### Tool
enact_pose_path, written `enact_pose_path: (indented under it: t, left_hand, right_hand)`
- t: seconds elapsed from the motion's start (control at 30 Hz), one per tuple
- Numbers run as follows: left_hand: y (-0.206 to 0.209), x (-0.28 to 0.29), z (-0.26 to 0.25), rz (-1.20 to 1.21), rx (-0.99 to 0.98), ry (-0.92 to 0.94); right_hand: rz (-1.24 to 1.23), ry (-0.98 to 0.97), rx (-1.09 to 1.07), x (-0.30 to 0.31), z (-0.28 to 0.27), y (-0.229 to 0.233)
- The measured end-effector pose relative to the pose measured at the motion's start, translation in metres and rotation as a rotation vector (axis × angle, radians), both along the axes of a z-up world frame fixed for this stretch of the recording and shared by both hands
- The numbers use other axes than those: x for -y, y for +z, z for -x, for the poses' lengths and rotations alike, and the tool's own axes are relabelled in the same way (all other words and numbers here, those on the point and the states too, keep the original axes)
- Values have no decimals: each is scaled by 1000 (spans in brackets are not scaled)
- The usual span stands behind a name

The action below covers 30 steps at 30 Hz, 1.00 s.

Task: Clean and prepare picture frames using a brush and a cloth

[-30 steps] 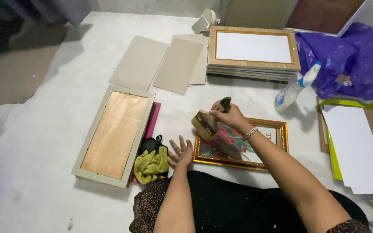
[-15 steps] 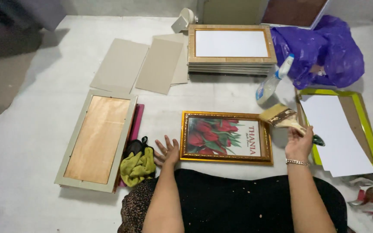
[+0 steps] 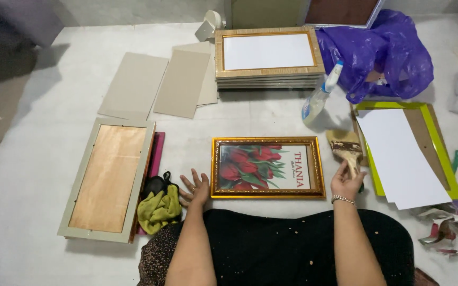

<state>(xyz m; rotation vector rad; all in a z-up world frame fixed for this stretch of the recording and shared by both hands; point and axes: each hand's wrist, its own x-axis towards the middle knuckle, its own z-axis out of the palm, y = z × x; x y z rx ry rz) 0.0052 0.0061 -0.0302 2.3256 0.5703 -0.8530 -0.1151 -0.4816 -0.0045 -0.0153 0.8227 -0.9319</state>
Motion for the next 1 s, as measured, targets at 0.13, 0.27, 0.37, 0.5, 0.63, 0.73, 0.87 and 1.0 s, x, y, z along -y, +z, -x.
enact_pose_path:
  t: [0.13,0.27,0.37,0.5,0.63,0.73,0.87,1.0]
  left_hand:
    - [-7,0,0,10,5,3]
    - [-6,4,0,-43,8,10]
    - [-11,3,0,-49,0,19]
    - [-7,3,-1,-62,-25,-2]
    - [12,6,1,-49,-55,-16]
    - [21,9,1,-58,-74,-24]
    - [27,10,1,-55,-87,-32]
    - [22,6,1,-37,-87,-59]
  right_hand:
    - [-36,63,-88,6,6,-40]
    - [-156,170,-94,2,13,-33]
    - [-69,307,-184,-15,-4,3]
    - [499,543,-584,-30,-64,81]
    - [1028,659,-743,1,-152,112]
    - [1277,785,-1028,39,-214,92]
    - [1300,785,-1024,23,-237,102]
    - [1411,688,-844,9,-222,105]
